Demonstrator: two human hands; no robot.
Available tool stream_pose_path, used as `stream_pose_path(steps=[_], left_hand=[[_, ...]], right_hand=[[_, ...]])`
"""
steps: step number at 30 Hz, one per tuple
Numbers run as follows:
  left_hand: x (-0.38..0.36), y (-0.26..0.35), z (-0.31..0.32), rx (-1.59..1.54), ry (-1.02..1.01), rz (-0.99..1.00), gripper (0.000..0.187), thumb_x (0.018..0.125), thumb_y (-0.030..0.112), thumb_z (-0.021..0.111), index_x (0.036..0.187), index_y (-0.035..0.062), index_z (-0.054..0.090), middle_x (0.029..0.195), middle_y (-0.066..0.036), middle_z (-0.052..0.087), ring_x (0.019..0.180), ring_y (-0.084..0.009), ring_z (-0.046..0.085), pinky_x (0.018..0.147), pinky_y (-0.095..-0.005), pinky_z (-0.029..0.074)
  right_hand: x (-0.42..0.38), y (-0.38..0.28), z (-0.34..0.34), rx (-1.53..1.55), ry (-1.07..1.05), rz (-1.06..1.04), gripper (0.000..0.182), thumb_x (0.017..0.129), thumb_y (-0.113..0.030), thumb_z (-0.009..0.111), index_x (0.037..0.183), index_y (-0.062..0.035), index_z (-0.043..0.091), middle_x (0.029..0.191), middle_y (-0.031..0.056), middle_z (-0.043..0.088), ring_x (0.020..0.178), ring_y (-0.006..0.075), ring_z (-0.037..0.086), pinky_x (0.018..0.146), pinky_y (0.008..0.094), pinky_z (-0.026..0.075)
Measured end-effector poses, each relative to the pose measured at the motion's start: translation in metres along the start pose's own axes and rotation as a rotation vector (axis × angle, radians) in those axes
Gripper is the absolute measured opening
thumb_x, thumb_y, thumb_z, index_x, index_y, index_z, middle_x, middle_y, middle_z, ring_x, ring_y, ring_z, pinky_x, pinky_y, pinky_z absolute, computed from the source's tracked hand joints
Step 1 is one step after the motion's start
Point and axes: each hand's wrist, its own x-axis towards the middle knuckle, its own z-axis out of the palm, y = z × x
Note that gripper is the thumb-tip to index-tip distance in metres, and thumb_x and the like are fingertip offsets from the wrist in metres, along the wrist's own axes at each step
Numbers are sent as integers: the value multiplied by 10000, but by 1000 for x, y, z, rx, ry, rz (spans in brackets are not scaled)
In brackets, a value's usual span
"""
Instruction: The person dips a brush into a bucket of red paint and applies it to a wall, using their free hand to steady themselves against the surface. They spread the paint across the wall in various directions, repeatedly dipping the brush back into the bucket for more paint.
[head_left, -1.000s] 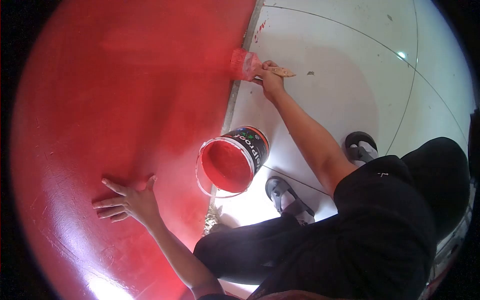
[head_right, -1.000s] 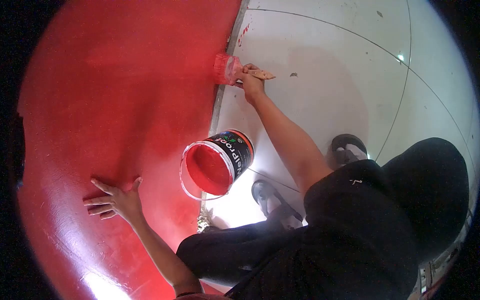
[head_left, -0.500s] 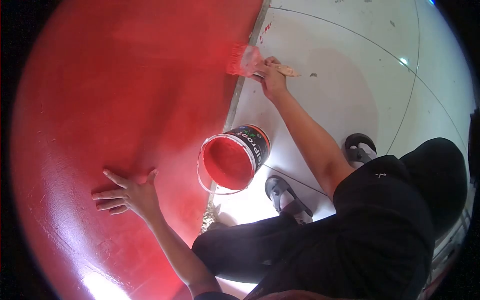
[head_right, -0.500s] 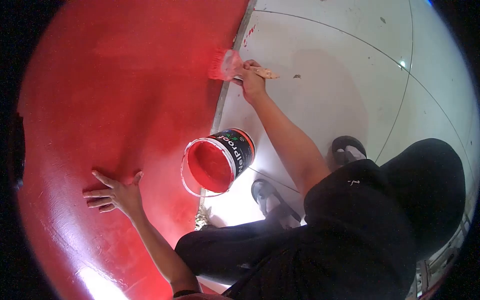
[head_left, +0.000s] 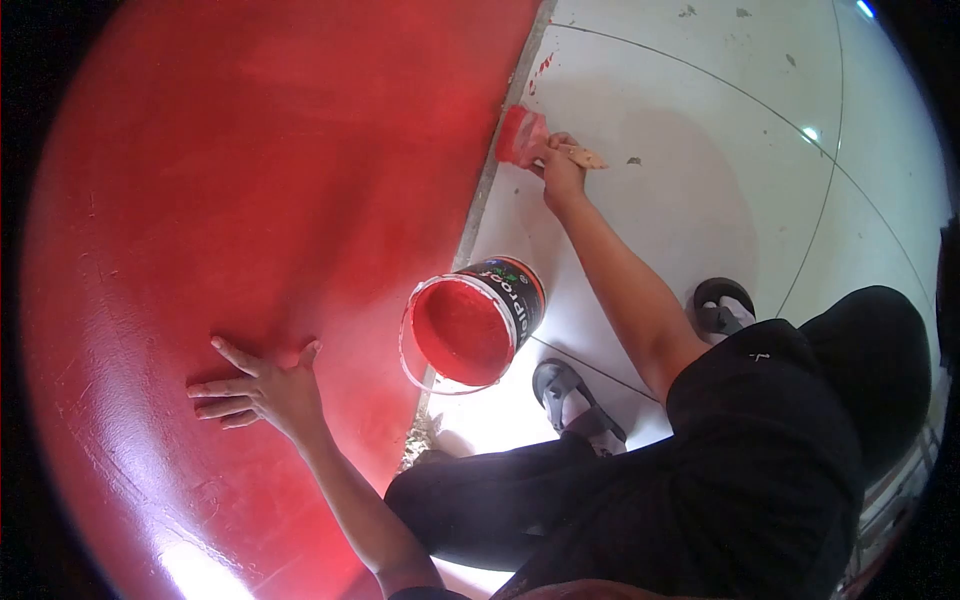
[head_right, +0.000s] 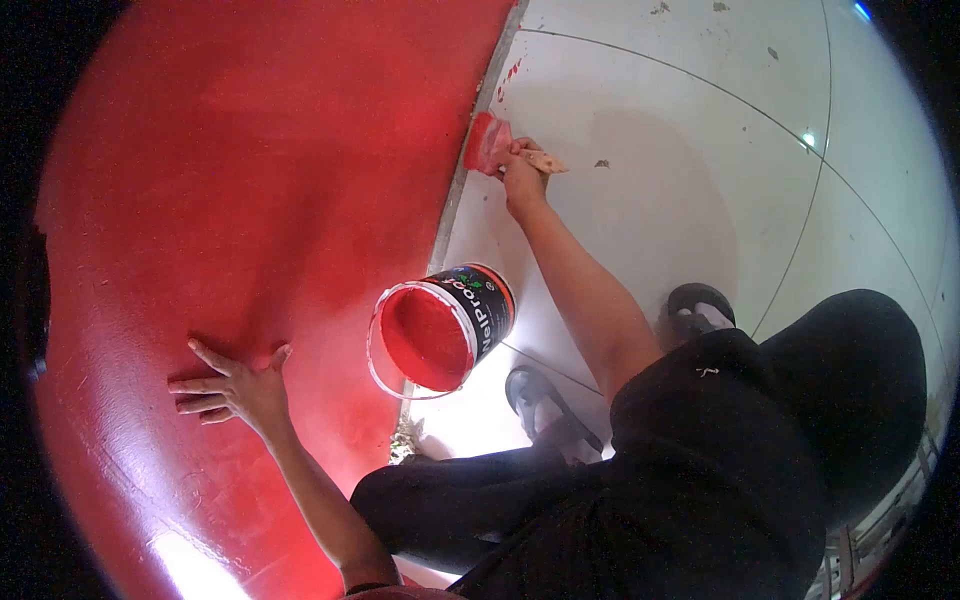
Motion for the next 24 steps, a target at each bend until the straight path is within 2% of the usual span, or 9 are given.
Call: stream_pose_path(steps=[5,7,9,10,12,15,18,20,24], left_hand=[[-1,-1,4,27,-2,-5,1531,400,1076,480,1656,328,25,1598,-410,-204,1405,-740,-98,991,-903,129],[-1,-1,-1,35,-6,-10,1533,400,1074,487,1657,326,29,1599,-411,-202,1406,-740,-96,997,-899,128],[0,8,-12,-9,-95,-68,1528,433,949,696,1658,316,37,1599,-414,-196,1405,-743,-93,1023,-883,133],[1,13,-19,-4,-81,-85,1528,433,949,696,1658,316,37,1599,-414,-196,1405,-743,-93,1023,-883,133],[5,23,-32,-59,-220,-155,1460,531,595,938,1659,315,54,1585,-437,-200,1402,-745,-116,1053,-862,129],[5,20,-32,-74,-238,-147,1433,548,502,965,1657,309,80,1592,-433,-182,1405,-746,-98,1069,-851,140],[6,22,-38,-84,-280,-158,1415,553,482,966,1656,315,95,1602,-425,-159,1408,-746,-81,1079,-840,160],[7,22,-39,-96,-285,-184,1401,557,473,966,1654,320,108,1610,-415,-150,1411,-743,-81,1077,-842,166],[8,22,-43,-111,-314,-168,1358,580,467,961,1651,334,136,1631,-380,-144,1424,-724,-95,1069,-846,177]], right_hand=[[-16,17,43,86,-117,40,317,805,104,634,854,-154,456,892,28,627,760,204,672,663,379,597],[-46,-19,55,390,-381,34,258,876,52,657,887,-147,493,937,37,644,825,194,681,694,400,611],[-49,-25,56,392,-436,-12,216,928,-24,673,900,-143,495,957,36,653,864,175,684,748,404,618],[-49,-24,59,288,-271,-25,212,926,-32,677,910,-144,498,941,28,646,854,166,679,746,388,613],[-31,3,42,57,-25,-54,206,921,-48,686,921,-147,505,907,16,633,823,148,667,731,357,594],[-34,15,49,64,106,62,158,904,-18,667,930,-130,558,859,7,611,755,125,629,625,319,533],[-51,-1,109,80,-68,-75,150,885,7,646,877,-111,553,834,14,601,702,111,598,556,299,485],[-87,-51,161,-172,-328,-490,216,870,19,672,820,-118,512,915,-11,590,839,104,603,606,309,533],[-154,-173,272,326,-650,-355,287,842,59,706,871,-102,471,937,47,603,812,120,605,678,327,560]])
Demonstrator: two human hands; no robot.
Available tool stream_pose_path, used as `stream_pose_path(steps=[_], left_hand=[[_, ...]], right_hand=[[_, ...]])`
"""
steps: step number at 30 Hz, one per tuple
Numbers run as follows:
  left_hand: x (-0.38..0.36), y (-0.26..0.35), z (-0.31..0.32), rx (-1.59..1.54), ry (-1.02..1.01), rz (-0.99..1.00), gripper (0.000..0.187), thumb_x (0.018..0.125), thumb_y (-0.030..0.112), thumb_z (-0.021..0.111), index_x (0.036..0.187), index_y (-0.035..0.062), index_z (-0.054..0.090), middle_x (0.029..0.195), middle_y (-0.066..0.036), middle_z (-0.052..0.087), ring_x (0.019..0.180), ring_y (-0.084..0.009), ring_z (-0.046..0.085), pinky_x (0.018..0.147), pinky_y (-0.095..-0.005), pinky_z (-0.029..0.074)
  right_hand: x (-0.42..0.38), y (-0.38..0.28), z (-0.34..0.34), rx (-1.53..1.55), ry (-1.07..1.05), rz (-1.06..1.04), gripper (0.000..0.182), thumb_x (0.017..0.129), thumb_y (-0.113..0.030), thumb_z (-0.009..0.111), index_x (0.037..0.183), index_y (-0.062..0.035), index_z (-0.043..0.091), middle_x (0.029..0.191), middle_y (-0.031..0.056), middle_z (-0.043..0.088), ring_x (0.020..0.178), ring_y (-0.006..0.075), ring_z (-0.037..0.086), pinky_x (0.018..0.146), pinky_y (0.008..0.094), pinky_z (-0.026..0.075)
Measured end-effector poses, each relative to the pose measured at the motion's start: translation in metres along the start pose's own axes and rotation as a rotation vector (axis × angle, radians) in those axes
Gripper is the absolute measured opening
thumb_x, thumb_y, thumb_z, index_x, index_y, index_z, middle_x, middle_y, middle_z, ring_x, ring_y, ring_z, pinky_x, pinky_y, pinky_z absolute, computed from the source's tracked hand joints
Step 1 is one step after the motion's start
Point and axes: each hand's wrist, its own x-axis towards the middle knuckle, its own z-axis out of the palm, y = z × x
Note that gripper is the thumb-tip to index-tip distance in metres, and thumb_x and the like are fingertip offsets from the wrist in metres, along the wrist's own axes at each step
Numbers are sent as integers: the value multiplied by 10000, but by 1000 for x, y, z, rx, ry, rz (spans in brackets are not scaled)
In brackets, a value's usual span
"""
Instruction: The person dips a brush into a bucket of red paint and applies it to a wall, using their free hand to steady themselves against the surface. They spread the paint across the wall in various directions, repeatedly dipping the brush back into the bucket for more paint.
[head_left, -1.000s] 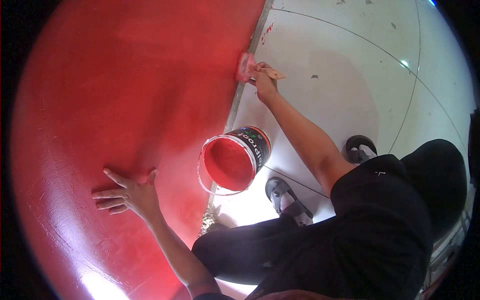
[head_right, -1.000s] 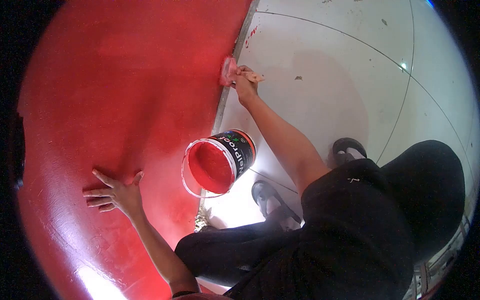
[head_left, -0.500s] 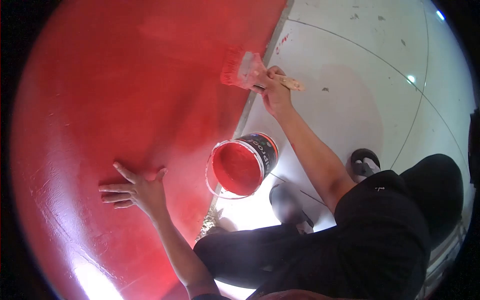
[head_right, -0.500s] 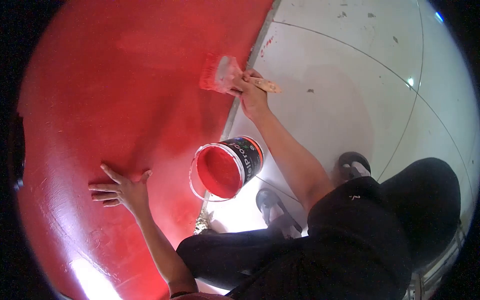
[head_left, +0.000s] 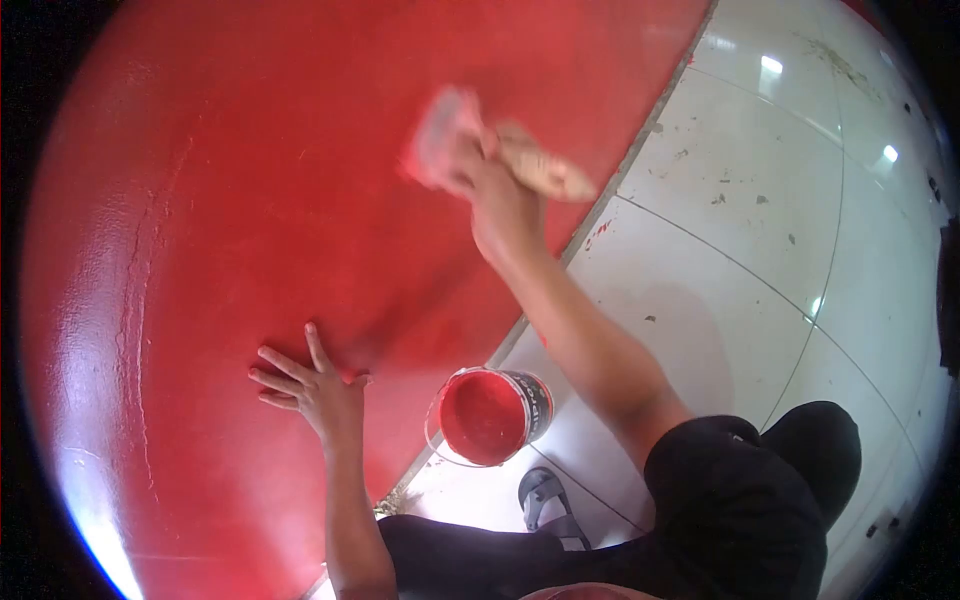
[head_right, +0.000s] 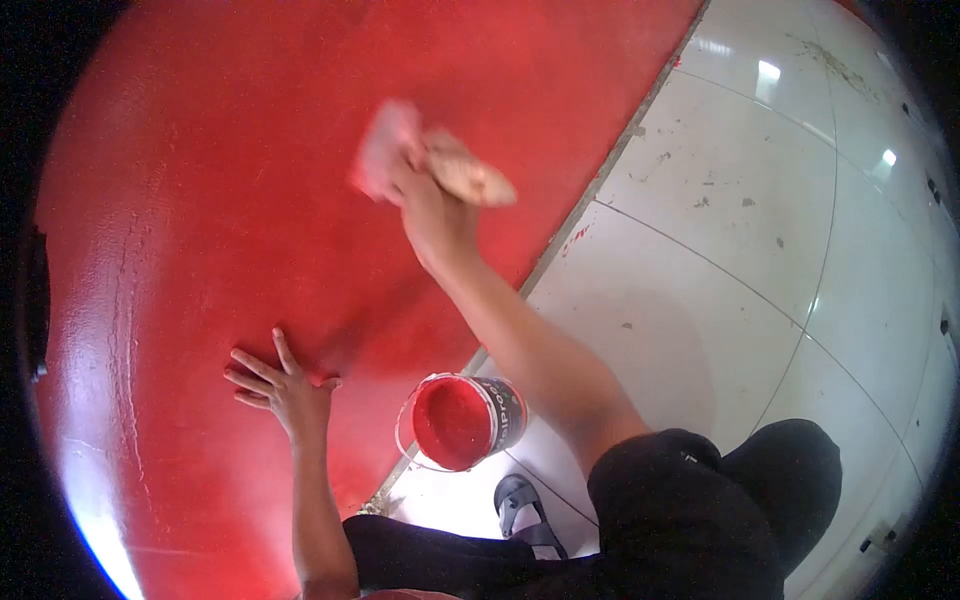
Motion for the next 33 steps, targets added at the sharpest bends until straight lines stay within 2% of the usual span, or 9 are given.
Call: stream_pose_path(steps=[5,9,12,14,17,20,23,27,33], left_hand=[[-3,-3,-2,-34,42,5,1392,546,430,978,1654,306,145,1646,-347,-148,1462,-671,-86,1083,-840,165],[-5,-7,-1,-86,37,37,1357,585,482,955,1655,320,137,1659,-318,-150,1472,-651,-107,1094,-840,120],[-11,-10,-8,-156,157,99,1303,625,482,941,1653,307,160,1660,-311,-164,1479,-636,-122,1105,-830,105],[-14,-7,-29,-247,33,119,1270,659,473,929,1653,298,159,1655,-314,-183,1486,-618,-147,1121,-814,97],[-17,-7,-61,-320,-150,127,1183,725,517,873,1652,287,174,1647,-320,-196,1466,-640,-169,1133,-800,101],[-19,-4,-73,-454,-183,120,1304,677,489,921,1660,282,90,1621,-329,-271,1466,-616,-217,1142,-790,85],[-14,4,-74,-546,-207,87,1329,684,497,919,1661,271,47,1580,-363,-323,1437,-632,-263,1149,-780,73],[-5,16,-69,-513,-265,8,1362,690,510,912,1659,252,-9,1553,-387,-346,1413,-644,-295,1154,-772,60],[-11,2,-75,-523,-286,79,1292,743,490,877,1661,243,3,1566,-396,-312,1413,-664,-271,1177,-740,45]], right_hand=[[39,-44,45,85,-235,-102,322,849,106,677,894,-115,447,975,24,583,899,142,615,748,335,572],[22,13,-73,-41,31,108,298,883,-90,740,983,-152,466,1026,-20,565,972,112,591,821,346,538],[-10,43,-168,-249,376,50,175,887,-24,701,945,-93,551,908,35,602,826,162,629,658,336,560],[-22,69,-254,282,183,91,130,900,22,615,932,-90,557,821,56,606,701,177,623,537,330,507],[-19,44,-188,-287,576,206,126,893,36,551,880,-88,566,736,62,594,589,194,588,480,333,466],[17,8,-80,-562,149,-181,143,825,68,569,804,-73,557,705,38,571,548,190,556,480,336,459],[63,-33,73,-376,175,-274,190,795,82,592,794,-67,474,801,4,538,703,147,563,594,315,480],[95,-122,191,-66,-212,-224,231,841,53,599,875,-94,423,812,22,527,701,134,554,608,349,499],[95,-44,72,-13,-112,-158,267,840,32,610,884,-149,419,828,-33,500,679,70,494,580,233,431]])
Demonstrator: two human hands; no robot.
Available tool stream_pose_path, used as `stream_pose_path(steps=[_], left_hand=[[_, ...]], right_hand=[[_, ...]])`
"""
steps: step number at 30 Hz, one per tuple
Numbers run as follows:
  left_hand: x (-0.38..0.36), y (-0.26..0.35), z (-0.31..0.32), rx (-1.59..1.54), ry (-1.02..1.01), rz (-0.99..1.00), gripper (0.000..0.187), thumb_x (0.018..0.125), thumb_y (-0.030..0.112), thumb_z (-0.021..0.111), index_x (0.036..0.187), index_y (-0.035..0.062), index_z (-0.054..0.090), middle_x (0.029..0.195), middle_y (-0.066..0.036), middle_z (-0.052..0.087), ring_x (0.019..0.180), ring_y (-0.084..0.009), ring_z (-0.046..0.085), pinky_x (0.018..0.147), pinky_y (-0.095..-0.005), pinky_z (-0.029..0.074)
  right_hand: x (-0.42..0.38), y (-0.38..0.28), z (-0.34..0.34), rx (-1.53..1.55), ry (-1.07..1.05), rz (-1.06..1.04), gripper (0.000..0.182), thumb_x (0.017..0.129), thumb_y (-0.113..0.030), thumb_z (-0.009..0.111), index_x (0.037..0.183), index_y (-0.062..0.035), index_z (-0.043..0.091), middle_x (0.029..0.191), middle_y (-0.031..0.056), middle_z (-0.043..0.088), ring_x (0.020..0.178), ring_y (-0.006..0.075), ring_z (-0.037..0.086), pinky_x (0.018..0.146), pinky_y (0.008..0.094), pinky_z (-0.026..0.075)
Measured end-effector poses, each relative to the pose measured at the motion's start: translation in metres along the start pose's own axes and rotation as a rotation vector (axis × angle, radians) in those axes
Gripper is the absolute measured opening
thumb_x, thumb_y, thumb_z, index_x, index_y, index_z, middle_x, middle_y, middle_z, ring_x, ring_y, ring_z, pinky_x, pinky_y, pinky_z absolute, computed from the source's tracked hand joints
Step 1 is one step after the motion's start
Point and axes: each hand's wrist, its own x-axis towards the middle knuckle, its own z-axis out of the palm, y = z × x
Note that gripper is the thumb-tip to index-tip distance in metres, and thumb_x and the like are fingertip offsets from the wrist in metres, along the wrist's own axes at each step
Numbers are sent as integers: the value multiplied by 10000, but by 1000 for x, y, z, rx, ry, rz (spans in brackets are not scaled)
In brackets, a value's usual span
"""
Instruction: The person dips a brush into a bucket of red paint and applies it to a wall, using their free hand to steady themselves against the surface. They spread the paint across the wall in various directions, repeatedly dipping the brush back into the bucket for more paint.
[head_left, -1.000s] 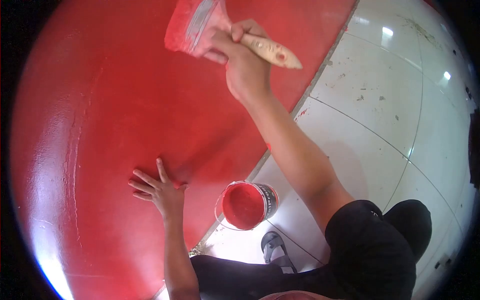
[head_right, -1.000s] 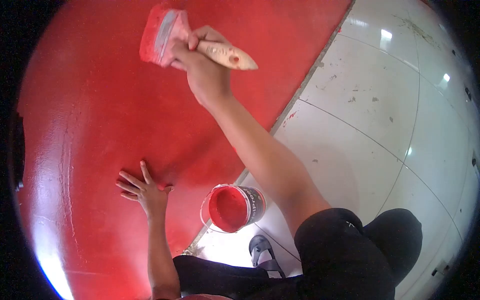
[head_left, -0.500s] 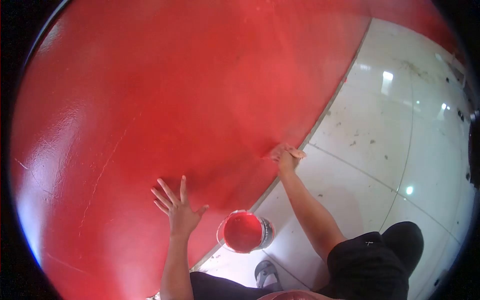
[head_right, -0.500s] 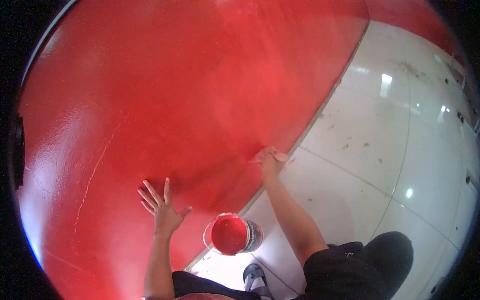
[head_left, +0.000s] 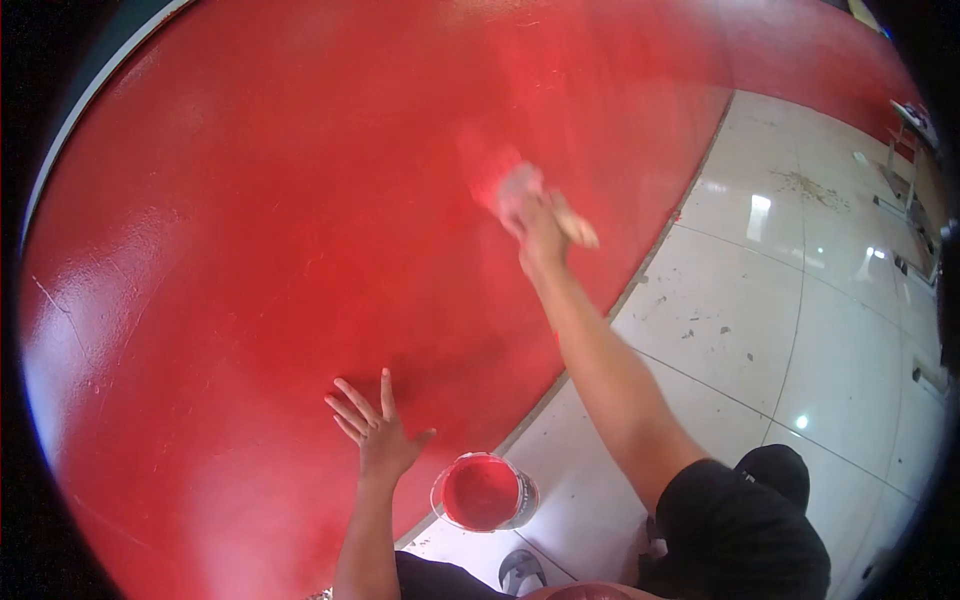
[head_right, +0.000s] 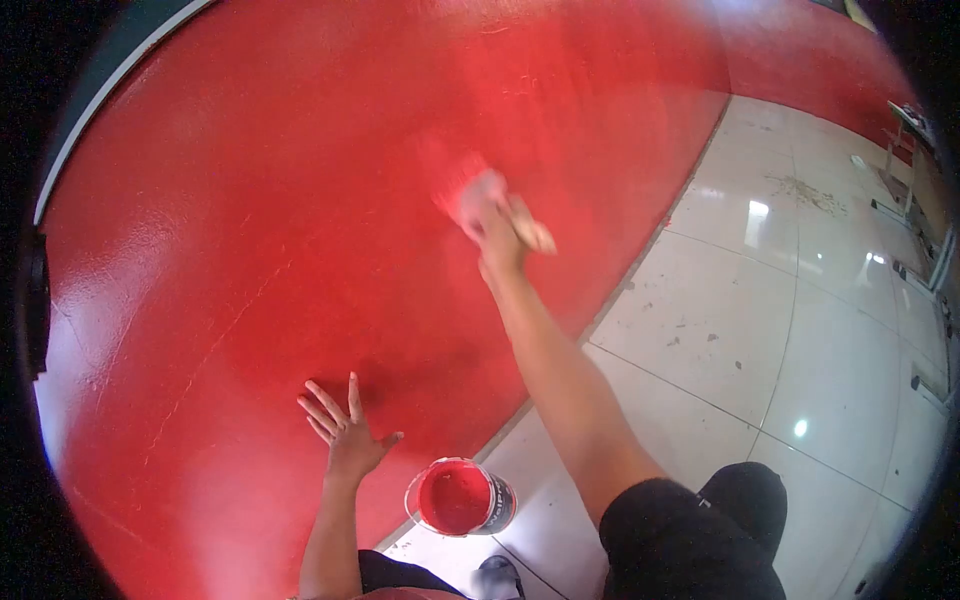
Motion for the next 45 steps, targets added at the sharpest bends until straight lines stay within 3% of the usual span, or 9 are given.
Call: stream_pose_path(steps=[3,5,10,14,21,22,26,32,45], left_hand=[[-5,0,-3,-8,-21,10,1295,739,482,881,1662,240,6,1578,-375,-314,1424,-649,-268,1185,-729,60],[-5,1,-5,-4,-7,31,1298,736,480,882,1662,240,5,1587,-358,-314,1434,-637,-265,1190,-721,72],[-4,5,-4,-27,-3,9,1313,726,487,886,1661,238,-2,1582,-371,-312,1432,-644,-259,1186,-727,72],[4,7,9,-106,66,-2,1422,673,519,915,1650,243,-82,1551,-375,-365,1414,-645,-295,1162,-761,72],[18,11,29,-138,107,-79,1399,679,508,912,1653,239,-56,1567,-388,-323,1405,-671,-277,1121,-806,56],[19,15,27,-139,121,-86,1399,678,505,914,1653,236,-53,1566,-386,-327,1404,-671,-279,1124,-803,57],[15,14,26,-127,145,-60,1401,683,494,916,1652,225,-59,1558,-376,-352,1402,-668,-287,1128,-800,56],[8,15,12,-134,90,-38,1308,735,475,879,1658,209,-9,1574,-410,-276,1408,-696,-229,1132,-793,56],[30,11,52,-154,207,-112,1321,727,463,891,1659,243,-20,1563,-422,-284,1372,-731,-244,1065,-855,58]], right_hand=[[-54,27,-122,-215,169,240,207,945,-103,626,1010,-155,437,1048,-21,609,976,116,601,695,327,550],[-76,13,-147,-351,567,384,162,946,-85,590,1003,-121,443,963,37,635,819,179,646,617,362,561],[-28,15,-166,-429,384,476,137,900,-11,492,782,-70,456,681,117,576,451,264,515,453,405,510],[58,-33,17,-400,224,274,260,1037,-263,474,934,-25,464,556,55,410,357,205,413,341,444,436],[105,-125,177,-156,-257,-85,81,1016,-138,481,1008,-59,462,709,52,574,537,175,550,485,323,480],[117,-109,140,-45,-524,0,87,1021,-161,496,1006,-84,458,744,36,578,576,168,566,521,320,485],[63,-5,-49,27,26,225,234,999,-151,544,1144,-201,367,872,-23,532,599,81,464,432,222,336],[-31,43,-219,-401,299,369,230,993,-160,473,771,-108,502,582,35,440,459,175,464,416,299,371],[142,-108,209,-189,-655,-206,171,1046,-223,491,902,-136,521,707,64,610,528,194,555,446,311,400]])
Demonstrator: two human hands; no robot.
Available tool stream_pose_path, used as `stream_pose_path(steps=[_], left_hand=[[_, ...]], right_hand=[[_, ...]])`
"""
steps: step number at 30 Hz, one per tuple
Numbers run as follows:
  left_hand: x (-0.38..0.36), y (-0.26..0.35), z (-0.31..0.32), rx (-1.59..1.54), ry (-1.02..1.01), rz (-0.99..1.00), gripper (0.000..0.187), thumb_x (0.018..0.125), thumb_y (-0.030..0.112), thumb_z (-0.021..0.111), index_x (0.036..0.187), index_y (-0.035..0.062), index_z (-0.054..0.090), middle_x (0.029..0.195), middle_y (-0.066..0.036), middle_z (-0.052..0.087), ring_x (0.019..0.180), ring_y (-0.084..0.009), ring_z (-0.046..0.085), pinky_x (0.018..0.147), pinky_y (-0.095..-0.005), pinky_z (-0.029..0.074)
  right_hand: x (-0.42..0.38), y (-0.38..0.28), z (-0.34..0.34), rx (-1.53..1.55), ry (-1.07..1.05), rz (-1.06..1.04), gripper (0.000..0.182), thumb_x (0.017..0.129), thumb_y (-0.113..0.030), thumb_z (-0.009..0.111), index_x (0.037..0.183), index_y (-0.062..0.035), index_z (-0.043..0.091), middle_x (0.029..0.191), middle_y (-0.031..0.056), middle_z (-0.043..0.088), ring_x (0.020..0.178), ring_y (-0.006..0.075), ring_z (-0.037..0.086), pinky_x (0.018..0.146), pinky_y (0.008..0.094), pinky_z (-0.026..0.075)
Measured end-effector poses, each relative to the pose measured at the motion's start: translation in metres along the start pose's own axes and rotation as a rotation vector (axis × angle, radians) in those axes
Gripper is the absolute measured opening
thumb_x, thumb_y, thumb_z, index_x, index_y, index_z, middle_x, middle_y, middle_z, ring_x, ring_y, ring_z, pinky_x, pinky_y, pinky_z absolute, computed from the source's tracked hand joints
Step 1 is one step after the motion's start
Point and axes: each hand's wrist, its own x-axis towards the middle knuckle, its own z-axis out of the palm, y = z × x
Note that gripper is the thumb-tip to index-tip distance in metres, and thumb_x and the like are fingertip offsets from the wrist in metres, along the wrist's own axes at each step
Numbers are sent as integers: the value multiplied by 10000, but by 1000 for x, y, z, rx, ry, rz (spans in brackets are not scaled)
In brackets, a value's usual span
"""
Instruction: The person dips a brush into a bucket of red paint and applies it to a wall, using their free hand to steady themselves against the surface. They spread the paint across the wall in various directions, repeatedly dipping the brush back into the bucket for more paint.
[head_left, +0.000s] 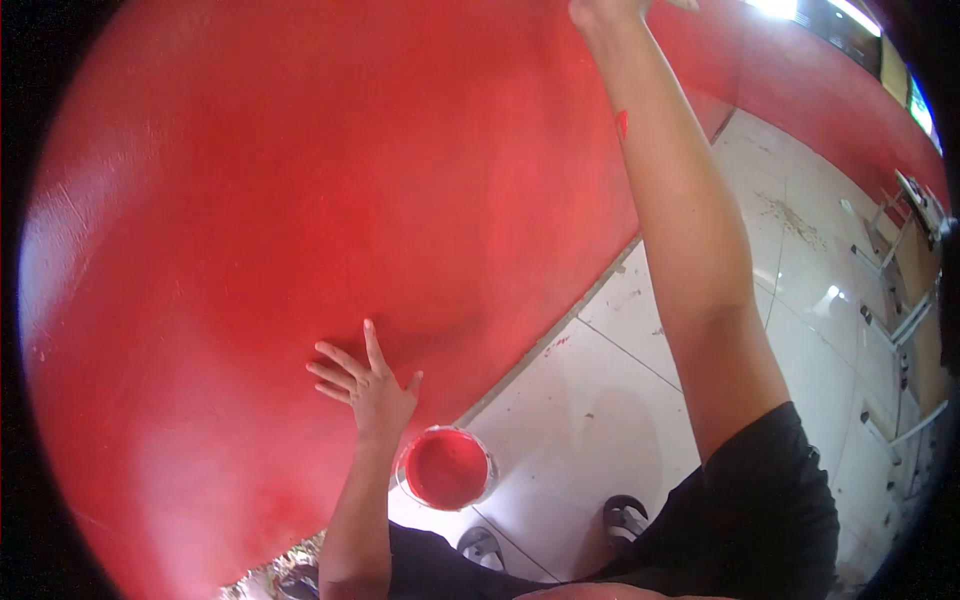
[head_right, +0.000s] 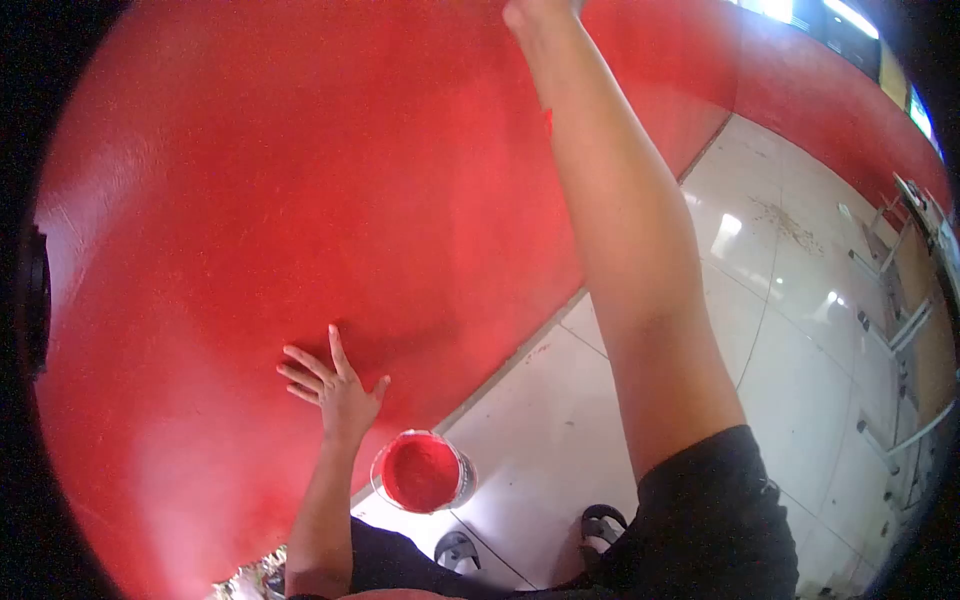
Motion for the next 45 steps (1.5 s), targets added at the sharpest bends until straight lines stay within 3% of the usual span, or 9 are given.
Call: stream_pose_path(steps=[5,11,21,23,26,31,36,39,45], left_hand=[[-8,-2,-17,14,-10,94,1291,748,459,880,1660,229,-5,1572,-426,-257,1400,-720,-192,1106,-821,82],[-13,-6,-30,-17,-35,126,1268,753,463,873,1660,237,14,1603,-393,-225,1431,-698,-150,1127,-798,127],[-8,-10,-22,-73,-7,130,1231,757,434,863,1659,301,36,1620,-392,-162,1438,-706,-93,1088,-829,164],[-9,-8,-18,-75,17,139,1255,734,416,888,1660,273,53,1615,-396,-173,1436,-705,-113,1084,-836,150],[-9,-11,-26,-63,-12,141,1256,732,413,890,1660,274,55,1617,-389,-183,1440,-698,-122,1091,-830,152],[-15,-11,-45,-104,-47,178,1255,731,374,896,1661,277,59,1637,-346,-199,1472,-648,-130,1138,-784,157],[-22,-14,-53,-154,-45,176,1235,746,317,888,1658,309,55,1666,-278,-197,1492,-611,-128,1160,-757,181],[-21,-15,-52,-134,-44,169,1226,756,310,882,1656,327,49,1670,-269,-194,1491,-619,-109,1155,-756,200],[-16,-21,-28,-68,56,196,1220,756,331,881,1648,381,49,1677,-260,-172,1477,-654,-51,1115,-773,266]], right_hand=[[-185,87,-96,226,598,346,324,1060,-337,456,1193,-62,562,1075,46,620,853,160,600,699,322,544],[-413,107,-191,-177,768,993,220,987,-272,516,874,-96,585,763,33,666,559,158,587,434,293,409],[-11,0,-23,-257,191,483,562,1015,-213,328,1040,300,555,1189,370,648,1101,475,661,1004,520,562],[13,-18,-7,-274,84,140,393,964,-102,405,1011,245,584,1104,319,687,1023,412,696,888,412,620],[-36,15,-18,-188,109,182,359,979,-156,408,1023,140,607,1057,232,697,948,329,694,797,351,598],[-299,91,-40,-33,825,579,458,1086,-467,318,1188,-131,612,993,17,664,751,127,631,516,249,484],[-496,117,-92,-153,669,1018,452,1058,-503,414,951,-88,559,682,63,564,493,195,524,393,277,304],[-478,142,-77,-152,729,952,312,1026,-381,561,919,-96,494,677,58,541,498,211,527,413,318,413],[-209,57,-5,-204,204,533,410,1028,-223,395,811,31,632,819,179,676,700,269,635,680,366,544]])
